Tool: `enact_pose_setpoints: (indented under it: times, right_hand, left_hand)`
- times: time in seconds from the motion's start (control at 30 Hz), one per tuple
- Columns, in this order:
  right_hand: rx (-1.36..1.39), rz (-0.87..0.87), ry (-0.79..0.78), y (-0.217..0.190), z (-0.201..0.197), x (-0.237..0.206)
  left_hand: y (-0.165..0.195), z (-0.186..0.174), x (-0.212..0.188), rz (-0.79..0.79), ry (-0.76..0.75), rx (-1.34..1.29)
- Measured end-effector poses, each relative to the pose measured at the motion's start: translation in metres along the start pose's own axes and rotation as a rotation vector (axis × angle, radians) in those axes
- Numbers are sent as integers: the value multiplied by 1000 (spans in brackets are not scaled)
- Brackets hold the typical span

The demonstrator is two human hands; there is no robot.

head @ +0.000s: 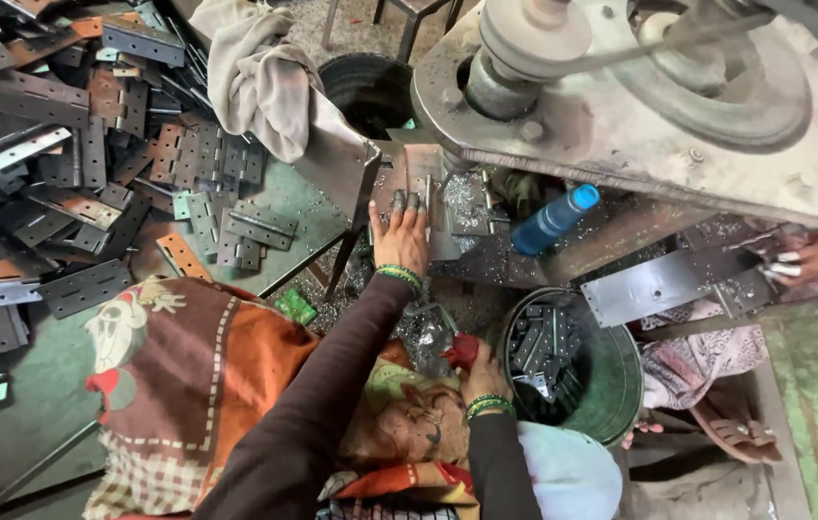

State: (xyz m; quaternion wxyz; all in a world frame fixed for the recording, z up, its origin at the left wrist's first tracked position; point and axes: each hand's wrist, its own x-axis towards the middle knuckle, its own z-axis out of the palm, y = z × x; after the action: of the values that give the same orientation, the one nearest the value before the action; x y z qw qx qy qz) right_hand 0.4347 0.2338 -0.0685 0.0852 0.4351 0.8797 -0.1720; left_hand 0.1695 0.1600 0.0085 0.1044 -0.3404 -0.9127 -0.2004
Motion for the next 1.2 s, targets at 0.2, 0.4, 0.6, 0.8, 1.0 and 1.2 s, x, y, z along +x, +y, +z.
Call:
enact_pose_setpoints:
  times: [0.2, 0.4, 0.6, 0.8, 1.0, 1.2]
  right_hand:
    - [-57, -89, -73, 3, -27, 16]
    - [-240, -20, 28, -32, -81, 2]
    - [-20, -29, 32, -11, -4, -1]
    - [-73, -21, -76, -5, -16, 19]
    - [-229, -121, 141, -27, -69, 5]
    - [-110, -24, 36, -22, -18, -11]
  left_hand:
    - [-3, 1, 1, 35, 4, 82]
    - [-9, 12, 23, 13, -115, 97]
    - [-8, 13, 23, -7, -81, 32]
    - [-6, 7, 12, 87, 132, 88]
    - [-11, 23, 37, -21, -224, 106]
    - [-9, 37, 44, 5, -60, 188]
